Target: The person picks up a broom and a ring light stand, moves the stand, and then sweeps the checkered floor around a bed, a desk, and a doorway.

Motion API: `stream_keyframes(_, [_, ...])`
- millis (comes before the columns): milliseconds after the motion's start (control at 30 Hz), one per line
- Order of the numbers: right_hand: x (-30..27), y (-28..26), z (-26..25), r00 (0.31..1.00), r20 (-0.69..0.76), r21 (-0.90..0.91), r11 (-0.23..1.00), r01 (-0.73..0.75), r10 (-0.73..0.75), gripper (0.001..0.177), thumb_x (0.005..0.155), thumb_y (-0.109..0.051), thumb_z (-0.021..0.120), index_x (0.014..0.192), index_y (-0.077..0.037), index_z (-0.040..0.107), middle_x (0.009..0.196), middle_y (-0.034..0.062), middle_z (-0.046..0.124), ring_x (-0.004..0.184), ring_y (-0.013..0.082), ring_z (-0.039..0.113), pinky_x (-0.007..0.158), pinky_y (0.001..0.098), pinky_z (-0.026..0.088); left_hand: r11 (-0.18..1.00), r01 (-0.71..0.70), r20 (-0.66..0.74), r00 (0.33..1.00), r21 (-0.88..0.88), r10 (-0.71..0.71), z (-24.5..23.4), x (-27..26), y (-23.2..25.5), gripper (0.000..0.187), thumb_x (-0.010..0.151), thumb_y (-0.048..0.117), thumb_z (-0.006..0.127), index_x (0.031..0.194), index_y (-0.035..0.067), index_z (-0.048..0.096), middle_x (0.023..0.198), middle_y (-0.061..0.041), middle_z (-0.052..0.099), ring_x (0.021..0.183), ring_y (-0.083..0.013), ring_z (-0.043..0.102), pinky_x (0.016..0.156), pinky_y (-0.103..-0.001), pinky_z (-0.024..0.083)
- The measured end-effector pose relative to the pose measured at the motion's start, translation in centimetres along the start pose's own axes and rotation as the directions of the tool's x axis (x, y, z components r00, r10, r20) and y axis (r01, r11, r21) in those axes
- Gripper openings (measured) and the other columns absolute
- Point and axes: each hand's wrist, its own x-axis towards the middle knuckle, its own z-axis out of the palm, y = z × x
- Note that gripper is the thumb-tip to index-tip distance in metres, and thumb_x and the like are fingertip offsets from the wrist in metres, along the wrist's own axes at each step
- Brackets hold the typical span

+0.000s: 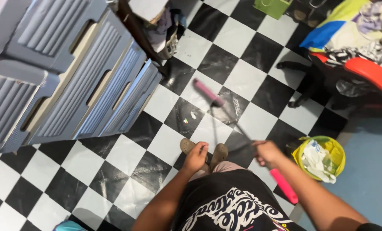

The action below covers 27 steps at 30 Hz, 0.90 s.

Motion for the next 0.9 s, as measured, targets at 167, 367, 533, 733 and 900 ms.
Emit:
stream_keyframes(167, [3.2,-2.6,-8.0,0.985,-0.157,-0.047,0.997,0.067,-0.074,0.035,0.090,0.001,0.046,0.119,-0.004,0.065,0.074,0.0187,0.063,0.044,0.0214,0.049,0.039,0.0394,0.041,0.997,-0.082,0.056,0.995,0.008,0.081,2.4,-0.1,1.6,0.026,0.102,0.030,0.059,0.117,0.010,0.067,0.108,-0.010,0.073,0.089,-0.0255,0.069,0.084,-0.034,0.054])
stream_keyframes(367, [10.7,-1.5,-11.6,0.955,-0.286,-0.101,0.993,0.053,-0.080,0.019,0.092,-0.002,0.050,0.100,0.007,0.065,0.070,0.0174,0.061,0.049,0.0245,0.054,0.042,0.0408,0.046,0.989,-0.151,0.118,0.982,-0.009,0.151,3.8,-0.7,1.0,0.027,0.103,0.029,0.058,0.116,0.008,0.068,0.109,-0.012,0.074,0.099,-0.0262,0.070,0.088,-0.036,0.054])
stream_keyframes(533, [13.5,10.6,-9.9,0.905,0.105,-0.692,0.623,0.364,-0.411,0.016,0.083,-0.012,0.058,0.076,-0.001,0.068,0.063,0.0133,0.065,0.051,0.0218,0.062,0.047,0.0381,0.051,0.993,-0.078,0.196,0.979,0.093,0.059,3.6,-0.9,1.6,0.030,0.102,0.029,0.056,0.119,0.009,0.069,0.115,-0.013,0.072,0.104,-0.0280,0.070,0.090,-0.037,0.054])
stream_keyframes(733, [-1.3,7.7,0.5,0.996,-0.089,-0.302,0.953,-0.008,-0.020,0.024,0.088,-0.002,0.052,0.104,0.006,0.067,0.059,0.0173,0.063,0.040,0.0268,0.057,0.038,0.0424,0.046,0.990,-0.112,0.229,0.969,0.086,0.090,3.9,1.7,0.6,0.030,0.101,0.031,0.058,0.117,0.009,0.070,0.112,-0.013,0.074,0.105,-0.0278,0.072,0.090,-0.036,0.055])
stream_keyframes(900, [-3.3,8.2,-2.2,0.994,-0.072,0.085,0.994,-0.074,0.080,0.043,0.099,-0.015,0.057,0.141,-0.007,0.059,0.061,0.0129,0.056,0.038,0.0161,0.040,0.035,0.0357,0.034,0.989,-0.130,0.345,0.933,0.071,0.097,3.7,4.3,3.4,0.028,0.103,0.033,0.057,0.117,0.010,0.066,0.112,-0.012,0.072,0.098,-0.0268,0.069,0.087,-0.037,0.053])
